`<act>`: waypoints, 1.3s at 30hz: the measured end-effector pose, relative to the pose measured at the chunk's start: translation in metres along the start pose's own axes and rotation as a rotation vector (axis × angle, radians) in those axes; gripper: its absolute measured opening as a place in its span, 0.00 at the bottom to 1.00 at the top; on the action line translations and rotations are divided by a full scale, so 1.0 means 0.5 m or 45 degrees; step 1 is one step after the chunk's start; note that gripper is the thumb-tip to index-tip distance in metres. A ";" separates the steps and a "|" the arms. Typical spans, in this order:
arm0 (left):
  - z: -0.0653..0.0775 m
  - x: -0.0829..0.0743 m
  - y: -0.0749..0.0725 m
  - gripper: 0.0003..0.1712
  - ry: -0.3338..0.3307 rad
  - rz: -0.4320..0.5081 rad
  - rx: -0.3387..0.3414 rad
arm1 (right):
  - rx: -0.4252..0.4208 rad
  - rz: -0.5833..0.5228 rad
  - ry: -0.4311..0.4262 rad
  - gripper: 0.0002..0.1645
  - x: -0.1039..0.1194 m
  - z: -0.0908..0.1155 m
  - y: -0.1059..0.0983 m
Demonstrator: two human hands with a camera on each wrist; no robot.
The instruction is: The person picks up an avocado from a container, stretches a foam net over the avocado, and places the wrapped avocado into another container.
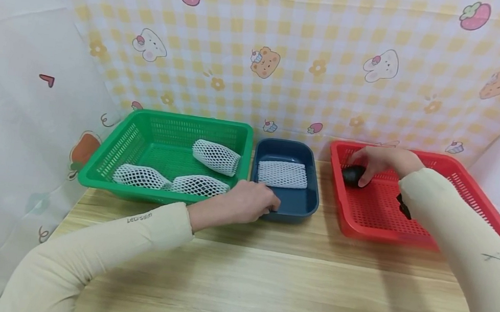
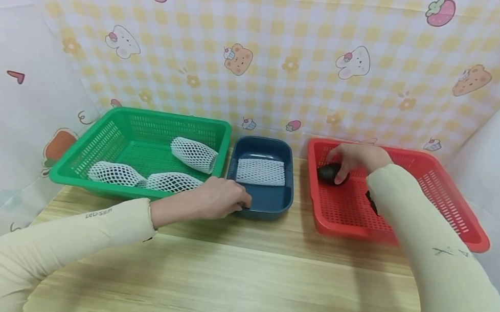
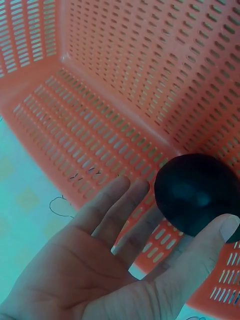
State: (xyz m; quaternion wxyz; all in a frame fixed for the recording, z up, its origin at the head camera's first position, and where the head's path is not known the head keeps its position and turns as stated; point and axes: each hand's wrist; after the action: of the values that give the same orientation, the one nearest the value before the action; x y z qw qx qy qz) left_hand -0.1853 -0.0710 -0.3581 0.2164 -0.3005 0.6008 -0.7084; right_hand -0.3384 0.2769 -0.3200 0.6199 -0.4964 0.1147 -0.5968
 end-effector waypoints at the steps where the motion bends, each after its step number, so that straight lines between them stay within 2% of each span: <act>1: 0.000 0.000 0.000 0.08 0.000 0.002 -0.002 | 0.014 -0.019 0.021 0.44 0.000 -0.001 0.001; 10: 0.002 -0.003 -0.004 0.09 0.003 -0.011 0.006 | 0.041 -0.168 0.130 0.44 -0.007 -0.005 0.021; 14: 0.002 -0.003 -0.006 0.09 -0.001 -0.015 0.007 | 0.029 -0.172 0.173 0.45 -0.009 -0.004 0.032; 17: 0.002 -0.004 -0.007 0.10 -0.002 -0.013 0.010 | 0.026 -0.143 0.173 0.46 -0.008 -0.002 0.035; 24: 0.004 -0.006 -0.006 0.10 -0.007 -0.016 0.015 | 0.032 -0.172 0.162 0.41 -0.004 0.006 0.027; 33: 0.007 -0.004 -0.007 0.10 -0.013 -0.016 0.007 | 0.013 -0.013 -0.037 0.36 -0.007 0.026 0.005; 39: 0.006 -0.003 -0.003 0.10 -0.014 -0.008 0.006 | -0.070 0.086 -0.130 0.37 -0.012 0.048 -0.003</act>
State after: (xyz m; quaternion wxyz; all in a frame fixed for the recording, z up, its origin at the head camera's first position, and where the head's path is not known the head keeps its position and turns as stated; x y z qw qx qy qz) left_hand -0.1819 -0.0719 -0.3565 0.2181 -0.3059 0.5969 -0.7089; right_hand -0.3233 0.2938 -0.3101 0.6309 -0.5389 0.1158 -0.5461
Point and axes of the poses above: each hand's wrist, its own z-axis away from the middle knuckle, its own y-axis out of the palm, x = y × z, and after that the axes turned 15 degrees about -z, right-handed
